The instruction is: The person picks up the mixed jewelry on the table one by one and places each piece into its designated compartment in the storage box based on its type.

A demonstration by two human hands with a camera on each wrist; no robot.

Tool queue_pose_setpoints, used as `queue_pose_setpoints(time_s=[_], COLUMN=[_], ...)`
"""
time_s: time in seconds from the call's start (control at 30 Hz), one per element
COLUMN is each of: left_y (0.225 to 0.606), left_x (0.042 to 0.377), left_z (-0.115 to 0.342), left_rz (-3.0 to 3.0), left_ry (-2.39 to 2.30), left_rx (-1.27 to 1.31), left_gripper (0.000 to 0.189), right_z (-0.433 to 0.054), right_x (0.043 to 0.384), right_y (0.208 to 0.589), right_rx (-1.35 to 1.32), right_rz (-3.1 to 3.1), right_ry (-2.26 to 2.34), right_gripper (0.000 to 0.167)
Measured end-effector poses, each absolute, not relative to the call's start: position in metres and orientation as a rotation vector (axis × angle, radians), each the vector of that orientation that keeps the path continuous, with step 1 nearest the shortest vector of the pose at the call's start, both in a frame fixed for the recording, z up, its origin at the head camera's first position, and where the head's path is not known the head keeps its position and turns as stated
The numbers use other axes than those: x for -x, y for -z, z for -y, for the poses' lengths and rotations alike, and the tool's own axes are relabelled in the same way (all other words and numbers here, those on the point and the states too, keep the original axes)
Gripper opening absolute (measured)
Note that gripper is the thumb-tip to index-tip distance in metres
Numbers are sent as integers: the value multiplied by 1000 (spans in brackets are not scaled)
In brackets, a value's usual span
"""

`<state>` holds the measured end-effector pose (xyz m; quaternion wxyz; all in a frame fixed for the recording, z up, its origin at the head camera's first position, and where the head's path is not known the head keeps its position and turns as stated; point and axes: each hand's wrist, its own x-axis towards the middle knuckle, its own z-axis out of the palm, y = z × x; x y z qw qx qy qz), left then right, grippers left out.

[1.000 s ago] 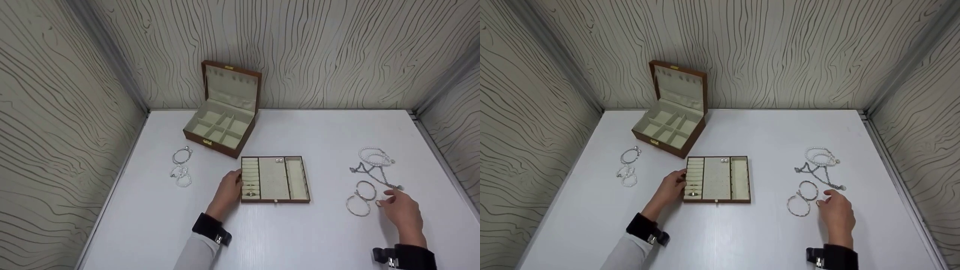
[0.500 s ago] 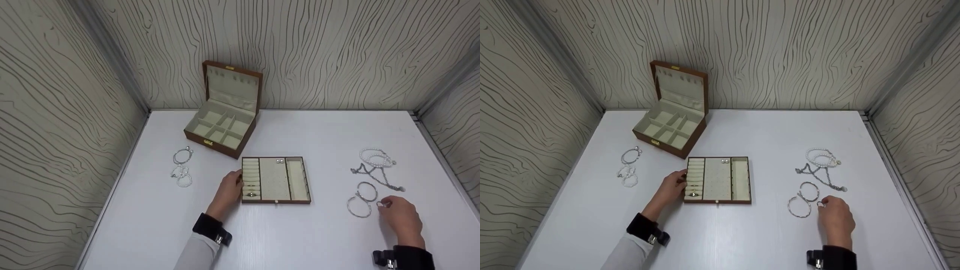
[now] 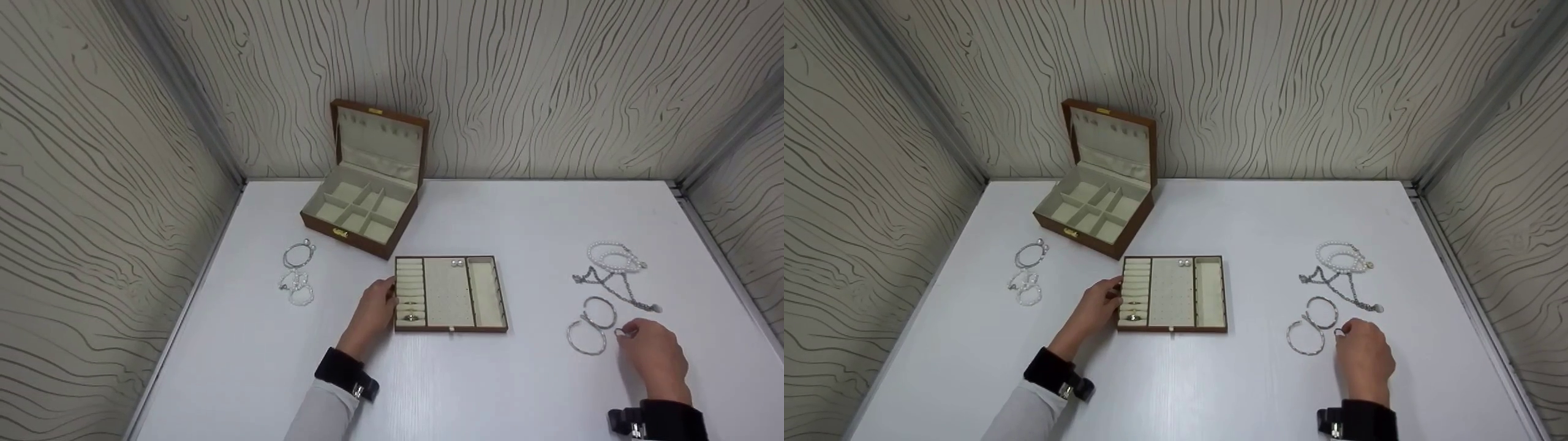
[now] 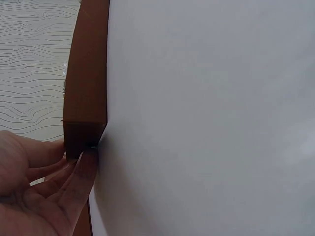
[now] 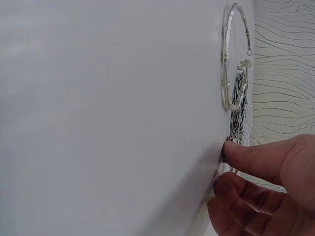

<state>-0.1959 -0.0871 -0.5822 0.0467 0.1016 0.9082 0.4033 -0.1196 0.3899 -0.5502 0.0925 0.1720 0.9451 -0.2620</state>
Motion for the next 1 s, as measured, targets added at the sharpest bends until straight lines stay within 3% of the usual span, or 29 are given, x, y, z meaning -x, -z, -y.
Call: queue_pose_setpoints(time_s=[0.53, 0.73, 1.0], left_y=[580, 580, 583], left_x=[195, 196, 197], left_z=[87, 87, 87], left_rz=[-2742, -2752, -2759], left_ry=[-1242, -1245, -1260], left_rx=[-280, -285, -312], left_gripper=[42, 42, 41], right_z=[-394, -382, -358], right_x=[119, 122, 128], right_y=[557, 545, 529], right_rx=[-557, -633, -436], right_rz=[-2848, -2751, -2649], right_ry=[863, 1379, 1762], right_gripper=[23, 28, 35])
